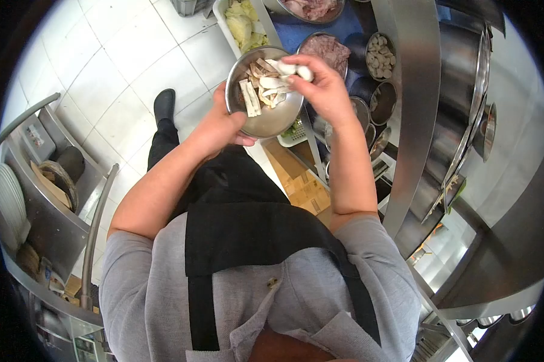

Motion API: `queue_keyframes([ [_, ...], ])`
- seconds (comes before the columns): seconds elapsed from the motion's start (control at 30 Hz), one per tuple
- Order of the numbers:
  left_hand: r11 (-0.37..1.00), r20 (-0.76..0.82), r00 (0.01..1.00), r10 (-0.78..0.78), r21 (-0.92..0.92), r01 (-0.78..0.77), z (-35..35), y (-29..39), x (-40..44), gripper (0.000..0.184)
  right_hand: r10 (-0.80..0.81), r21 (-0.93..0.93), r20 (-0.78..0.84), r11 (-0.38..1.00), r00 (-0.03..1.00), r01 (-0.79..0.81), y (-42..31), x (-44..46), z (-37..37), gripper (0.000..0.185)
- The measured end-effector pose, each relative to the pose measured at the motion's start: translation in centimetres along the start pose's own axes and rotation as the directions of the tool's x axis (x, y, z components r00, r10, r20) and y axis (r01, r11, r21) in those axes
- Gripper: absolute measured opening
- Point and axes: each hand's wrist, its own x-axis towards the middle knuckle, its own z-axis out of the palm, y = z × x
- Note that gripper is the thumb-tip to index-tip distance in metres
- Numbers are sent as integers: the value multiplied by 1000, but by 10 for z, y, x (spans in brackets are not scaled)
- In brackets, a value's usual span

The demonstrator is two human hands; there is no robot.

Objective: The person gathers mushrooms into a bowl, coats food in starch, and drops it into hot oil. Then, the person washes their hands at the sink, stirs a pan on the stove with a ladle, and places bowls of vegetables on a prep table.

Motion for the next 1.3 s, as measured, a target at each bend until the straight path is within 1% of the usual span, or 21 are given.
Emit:
queue_keyframes([
  [0.13,1000,29,1000,-9,14,8,-4,5,-1,75,-44,-123,-100,992,994,31,-16,11,12,23],
  [0.17,1000,30,999,-29,5,29,-6,4,0,75,-196,-268,-161,952,967,148,-3,17,-1,21],
  [0.2,999,29,998,-49,-4,49,-7,4,1,75,-230,-237,-237,956,944,173,11,24,-18,18],
  [0.23,999,25,998,-51,-8,51,-8,5,0,75,-77,-221,-404,975,911,-15,20,29,-37,14],
  [0.27,999,22,999,-47,-12,48,-8,5,-1,75,-144,-277,-468,961,872,11,47,36,-69,16],
  [0.3,999,19,999,-46,-15,46,-7,4,-1,75,-186,-592,-518,782,835,-193,43,39,-93,19],
  [0.33,999,16,999,-49,-20,49,-6,3,0,75,-43,-524,-632,760,774,-385,47,44,-111,23],
  [0.4,999,-4,999,-52,-11,52,-7,2,1,74,-81,-696,-643,478,762,-536,106,56,-167,26],
  [0.5,998,-8,998,-61,-36,60,-6,1,2,74,-13,-656,-726,313,688,-686,190,71,-239,30],
  [0.63,999,-33,999,-39,-23,38,-5,1,3,73,41,-595,-751,391,659,-702,151,71,-212,33],
  [0.7,997,-27,998,-55,-48,54,-7,1,3,74,-62,-780,-608,232,791,-581,158,70,-220,36],
  [0.83,995,-43,997,-60,-79,56,-5,0,2,72,149,-558,-720,457,678,-693,150,65,-224,37],
  [0.9,996,-43,997,-59,-71,55,-6,-1,2,70,-32,-780,-588,287,808,-556,182,64,-253,37],
  [0.93,996,-37,997,-65,-63,63,-6,-1,1,70,-26,-773,-597,287,802,-566,168,57,-241,37],
  [1.0,997,-22,998,-58,-48,57,-5,2,0,67,-252,-660,-727,511,638,-551,129,45,-201,35],
  [1.07,998,-12,998,-61,-28,60,-1,4,-2,65,-60,-283,-776,923,627,-261,56,27,-125,30],
  [1.1,998,-12,998,-61,-23,61,1,6,-4,63,-185,-390,-686,910,704,-141,66,13,-109,24],
  [1.13,997,-1,997,-77,-17,77,1,9,-8,63,-61,-97,-702,995,710,-9,32,4,-65,22],
  [1.2,993,11,993,-119,18,119,-1,14,-13,59,-118,-39,-610,992,783,119,8,-14,-3,19],
  [1.23,992,33,992,-126,24,125,0,15,-15,59,-270,-287,-542,950,796,127,12,-22,14,17],
  [1.3,994,70,992,-109,31,107,-1,19,-19,59,-303,-393,-419,910,856,130,3,-34,44,19],
])
